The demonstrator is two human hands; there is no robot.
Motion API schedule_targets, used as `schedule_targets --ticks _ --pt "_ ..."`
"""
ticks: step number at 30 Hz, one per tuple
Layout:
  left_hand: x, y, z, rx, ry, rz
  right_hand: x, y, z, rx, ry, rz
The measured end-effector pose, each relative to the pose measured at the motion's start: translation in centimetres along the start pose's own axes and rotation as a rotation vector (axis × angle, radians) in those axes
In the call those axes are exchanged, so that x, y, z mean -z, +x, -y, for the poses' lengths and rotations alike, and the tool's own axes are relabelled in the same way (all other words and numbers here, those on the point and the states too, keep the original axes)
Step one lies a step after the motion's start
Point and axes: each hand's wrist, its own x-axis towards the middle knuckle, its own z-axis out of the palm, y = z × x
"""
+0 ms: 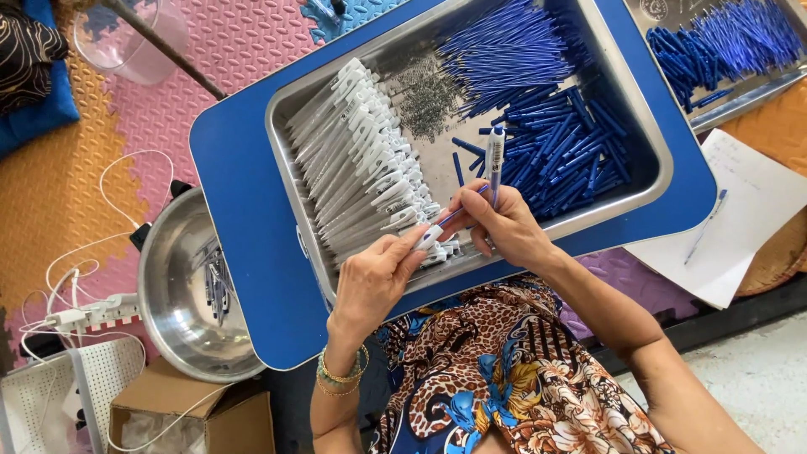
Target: Manually assembling ballpoint pens by inserting ink refills into barrels and attaching caps.
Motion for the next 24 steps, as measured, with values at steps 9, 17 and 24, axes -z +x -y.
schedule_targets --ticks 9,17,24 --pt "-0.6 0.6 0.4 0.000 -0.181 0.102 0.7 0.3 1.0 0.089 -0.088 -0.001" --pt "-1.7 1.3 2.4 -0.008 -0.681 0.240 1.5 0.5 2.2 0.138 -0.129 -0.006" --pt "-3.1 1.1 4.2 0.017 -0.983 0.305 2.4 1.2 3.4 0.160 -0.190 0.005"
